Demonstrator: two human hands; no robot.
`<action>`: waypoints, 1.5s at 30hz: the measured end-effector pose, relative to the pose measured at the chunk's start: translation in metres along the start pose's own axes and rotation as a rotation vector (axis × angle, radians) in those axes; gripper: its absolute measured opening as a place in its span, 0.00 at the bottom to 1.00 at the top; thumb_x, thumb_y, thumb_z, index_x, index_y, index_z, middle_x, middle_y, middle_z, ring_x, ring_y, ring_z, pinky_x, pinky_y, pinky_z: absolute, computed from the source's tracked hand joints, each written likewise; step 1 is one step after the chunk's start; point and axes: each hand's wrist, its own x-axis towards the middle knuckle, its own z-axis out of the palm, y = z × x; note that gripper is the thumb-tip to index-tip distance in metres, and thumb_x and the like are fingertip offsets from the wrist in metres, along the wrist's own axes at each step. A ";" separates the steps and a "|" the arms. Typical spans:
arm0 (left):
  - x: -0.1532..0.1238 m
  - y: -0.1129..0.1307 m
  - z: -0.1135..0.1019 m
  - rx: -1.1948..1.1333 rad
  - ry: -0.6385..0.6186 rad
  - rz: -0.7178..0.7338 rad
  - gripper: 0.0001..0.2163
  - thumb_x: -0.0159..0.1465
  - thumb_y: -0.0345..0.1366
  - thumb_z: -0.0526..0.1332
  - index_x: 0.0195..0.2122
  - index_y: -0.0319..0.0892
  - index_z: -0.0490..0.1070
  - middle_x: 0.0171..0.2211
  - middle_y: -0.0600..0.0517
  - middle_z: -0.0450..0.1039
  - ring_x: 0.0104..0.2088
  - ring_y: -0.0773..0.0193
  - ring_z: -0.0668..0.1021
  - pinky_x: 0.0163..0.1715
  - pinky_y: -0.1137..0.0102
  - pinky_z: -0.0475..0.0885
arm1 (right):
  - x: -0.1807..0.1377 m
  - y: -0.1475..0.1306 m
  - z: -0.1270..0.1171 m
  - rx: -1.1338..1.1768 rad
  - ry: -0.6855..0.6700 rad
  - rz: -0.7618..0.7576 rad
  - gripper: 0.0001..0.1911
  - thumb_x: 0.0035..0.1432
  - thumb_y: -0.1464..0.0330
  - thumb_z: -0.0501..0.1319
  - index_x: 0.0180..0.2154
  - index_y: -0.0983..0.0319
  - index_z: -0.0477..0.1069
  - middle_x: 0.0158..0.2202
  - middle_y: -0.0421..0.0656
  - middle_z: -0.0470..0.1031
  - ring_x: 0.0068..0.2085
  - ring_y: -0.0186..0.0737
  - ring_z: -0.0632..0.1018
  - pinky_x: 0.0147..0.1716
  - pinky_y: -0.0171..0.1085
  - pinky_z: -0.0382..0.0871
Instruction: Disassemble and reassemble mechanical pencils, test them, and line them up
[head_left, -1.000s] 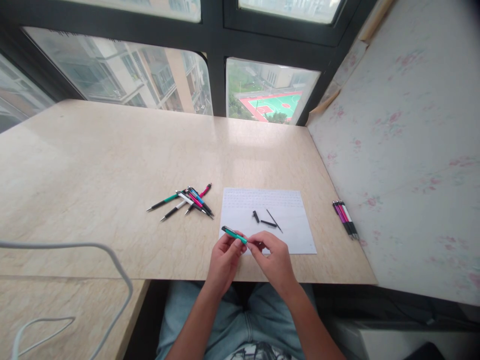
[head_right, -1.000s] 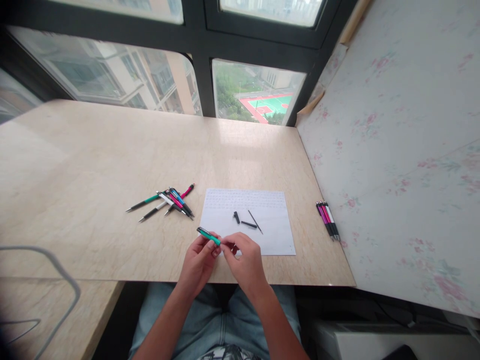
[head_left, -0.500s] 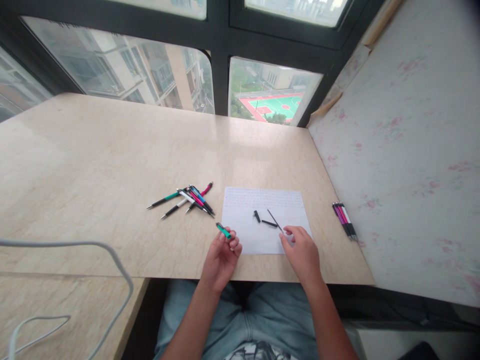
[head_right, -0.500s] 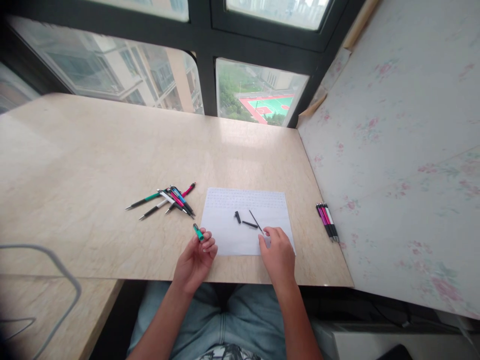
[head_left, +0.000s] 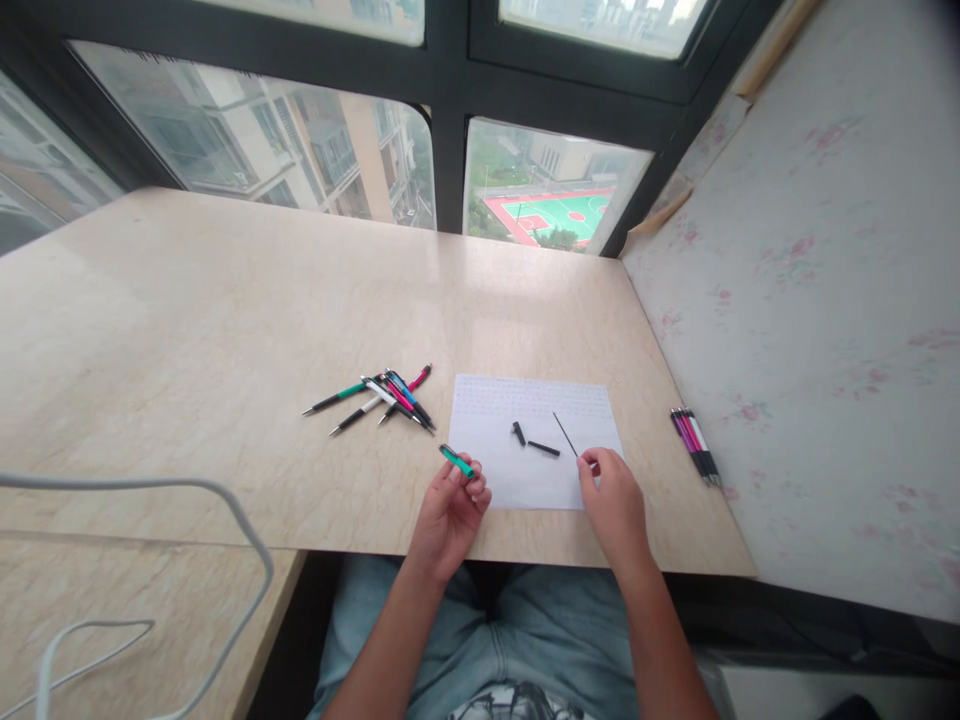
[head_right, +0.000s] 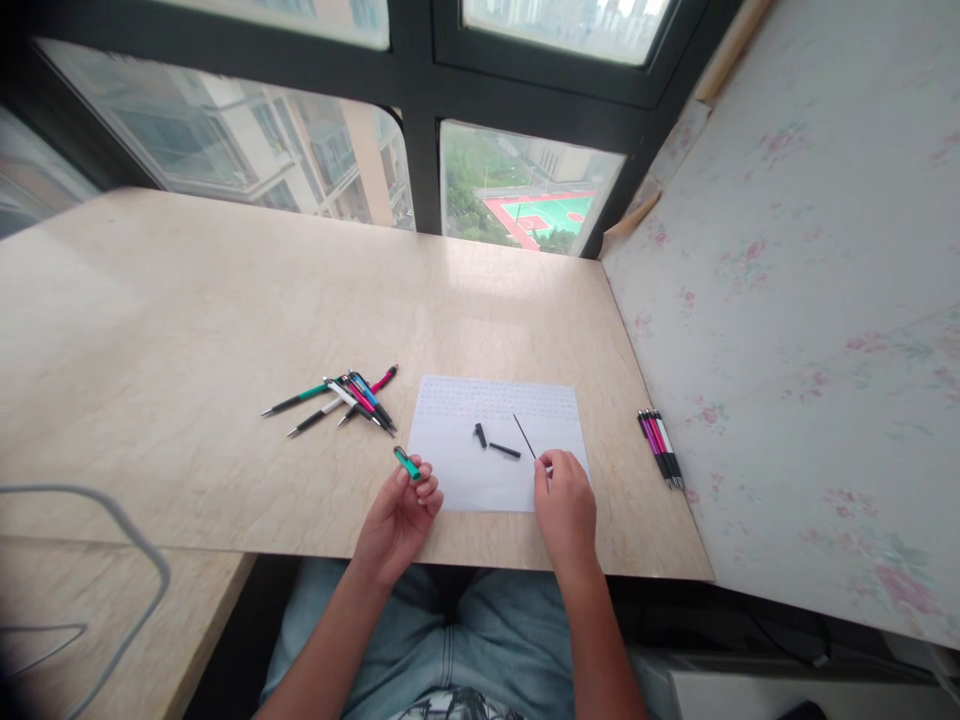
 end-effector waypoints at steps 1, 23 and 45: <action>0.000 -0.001 0.000 0.015 0.004 0.006 0.07 0.59 0.32 0.66 0.38 0.38 0.73 0.33 0.51 0.70 0.28 0.73 0.70 0.29 0.76 0.68 | -0.003 0.000 -0.004 0.102 -0.022 -0.008 0.09 0.63 0.65 0.54 0.33 0.61 0.69 0.34 0.45 0.75 0.35 0.43 0.74 0.33 0.38 0.65; 0.000 -0.007 0.005 0.170 0.046 0.100 0.07 0.58 0.31 0.67 0.38 0.39 0.74 0.34 0.51 0.72 0.27 0.73 0.71 0.30 0.76 0.69 | -0.033 -0.038 -0.025 0.542 -0.124 -0.283 0.09 0.59 0.74 0.57 0.36 0.60 0.75 0.32 0.43 0.73 0.31 0.37 0.73 0.33 0.36 0.69; -0.003 -0.013 0.005 0.368 0.038 0.139 0.07 0.56 0.31 0.69 0.36 0.39 0.76 0.35 0.48 0.76 0.32 0.68 0.74 0.34 0.72 0.69 | -0.031 -0.045 -0.008 0.668 -0.233 -0.081 0.14 0.65 0.62 0.54 0.45 0.61 0.74 0.30 0.43 0.78 0.32 0.39 0.78 0.35 0.36 0.72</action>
